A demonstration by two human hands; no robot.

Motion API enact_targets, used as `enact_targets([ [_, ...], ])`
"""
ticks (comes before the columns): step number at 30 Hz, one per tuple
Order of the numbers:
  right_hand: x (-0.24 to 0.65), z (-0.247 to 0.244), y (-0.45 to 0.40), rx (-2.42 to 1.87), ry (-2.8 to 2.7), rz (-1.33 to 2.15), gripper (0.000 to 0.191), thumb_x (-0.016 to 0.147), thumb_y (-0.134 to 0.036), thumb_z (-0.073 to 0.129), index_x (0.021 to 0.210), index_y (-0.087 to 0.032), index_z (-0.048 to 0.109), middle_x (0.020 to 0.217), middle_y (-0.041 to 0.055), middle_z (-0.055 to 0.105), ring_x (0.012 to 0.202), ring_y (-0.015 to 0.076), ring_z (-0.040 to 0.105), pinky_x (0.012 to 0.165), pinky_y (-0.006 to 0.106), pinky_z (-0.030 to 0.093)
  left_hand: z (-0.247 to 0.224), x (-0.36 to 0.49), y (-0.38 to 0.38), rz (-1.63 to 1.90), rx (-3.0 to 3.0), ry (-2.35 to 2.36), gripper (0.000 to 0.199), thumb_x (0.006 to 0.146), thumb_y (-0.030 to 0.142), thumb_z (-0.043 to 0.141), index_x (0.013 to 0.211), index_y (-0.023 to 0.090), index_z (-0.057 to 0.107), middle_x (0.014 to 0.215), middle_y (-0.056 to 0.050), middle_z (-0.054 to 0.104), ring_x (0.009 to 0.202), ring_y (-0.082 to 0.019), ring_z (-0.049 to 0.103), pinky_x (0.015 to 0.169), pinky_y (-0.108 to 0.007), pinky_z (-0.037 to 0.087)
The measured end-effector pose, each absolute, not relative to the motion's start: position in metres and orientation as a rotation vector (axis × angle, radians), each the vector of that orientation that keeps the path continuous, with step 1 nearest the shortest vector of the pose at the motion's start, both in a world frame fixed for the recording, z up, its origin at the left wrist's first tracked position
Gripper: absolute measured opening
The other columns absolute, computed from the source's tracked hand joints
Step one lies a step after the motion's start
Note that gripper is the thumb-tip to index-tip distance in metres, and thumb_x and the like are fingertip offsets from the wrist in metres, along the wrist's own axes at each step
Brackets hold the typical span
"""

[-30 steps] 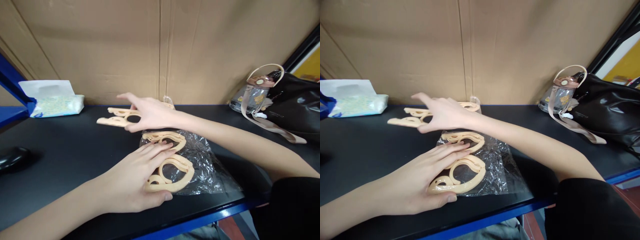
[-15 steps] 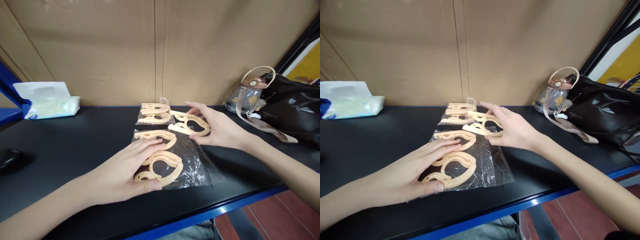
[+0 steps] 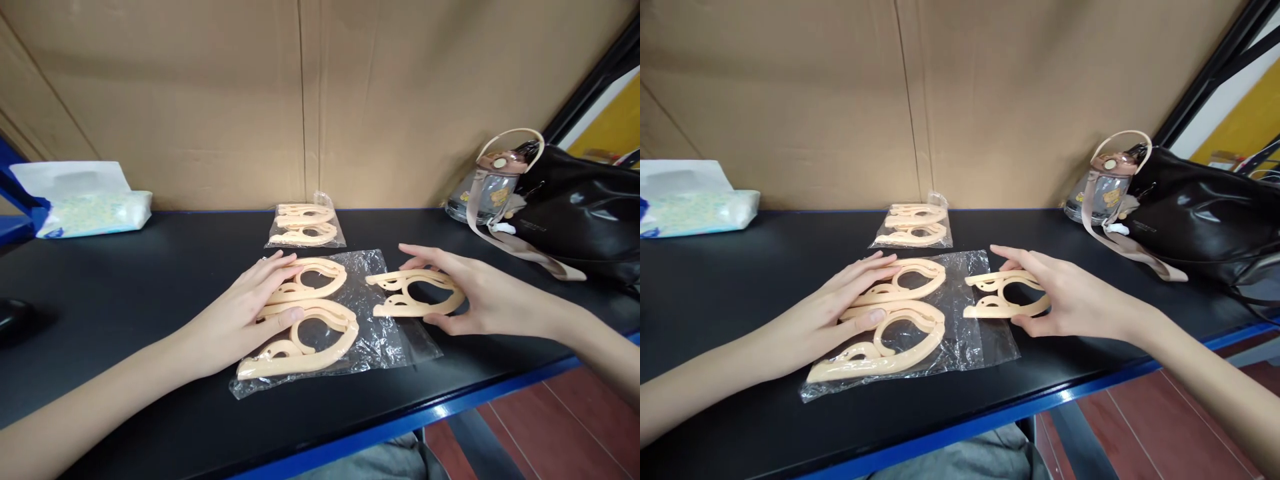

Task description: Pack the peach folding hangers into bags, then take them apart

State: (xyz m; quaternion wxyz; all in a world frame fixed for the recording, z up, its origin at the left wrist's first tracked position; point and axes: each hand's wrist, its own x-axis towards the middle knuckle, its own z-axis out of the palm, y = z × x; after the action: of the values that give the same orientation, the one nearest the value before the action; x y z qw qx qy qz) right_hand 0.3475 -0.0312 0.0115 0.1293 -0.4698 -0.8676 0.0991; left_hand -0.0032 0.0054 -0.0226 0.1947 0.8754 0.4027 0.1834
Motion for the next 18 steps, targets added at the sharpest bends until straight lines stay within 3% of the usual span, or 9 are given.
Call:
enact_targets([
  [7,0.319,-0.005,-0.012,-1.153,-2.417,0.396,0.086,0.072,-0.029,0.070,0.147,-0.024,0.027,0.125,0.0076,0.060,0.108,0.0226,0.061,0.093,0.038,0.053,-0.022,0.001,0.002,0.487,2.557,1.151,0.067,0.088,0.063,0.048,0.143,0.027,0.035,0.154,-0.008,0.032,0.145,-0.030,0.019,0.117,-0.059,0.009],
  [12,0.302,-0.017,-0.003,-0.975,-2.338,0.545,0.087,0.073,-0.035,0.075,0.145,-0.027,0.028,0.129,0.0076,0.060,0.114,0.0228,0.060,0.100,0.042,0.049,-0.023,0.002,0.001,0.504,2.576,1.160,0.071,0.086,0.066,0.048,0.144,0.027,0.035,0.155,-0.008,0.031,0.144,-0.031,0.021,0.116,-0.057,0.015],
  [18,0.279,-0.020,0.004,-0.859,-2.230,0.801,0.086,0.070,-0.040,0.079,0.142,-0.030,0.033,0.139,0.0080,0.052,0.129,0.0249,0.049,0.108,0.046,0.041,-0.023,0.001,0.002,0.508,2.581,1.146,0.071,0.087,0.065,0.047,0.145,0.027,0.032,0.154,-0.007,0.032,0.144,-0.031,0.021,0.116,-0.058,0.015],
])
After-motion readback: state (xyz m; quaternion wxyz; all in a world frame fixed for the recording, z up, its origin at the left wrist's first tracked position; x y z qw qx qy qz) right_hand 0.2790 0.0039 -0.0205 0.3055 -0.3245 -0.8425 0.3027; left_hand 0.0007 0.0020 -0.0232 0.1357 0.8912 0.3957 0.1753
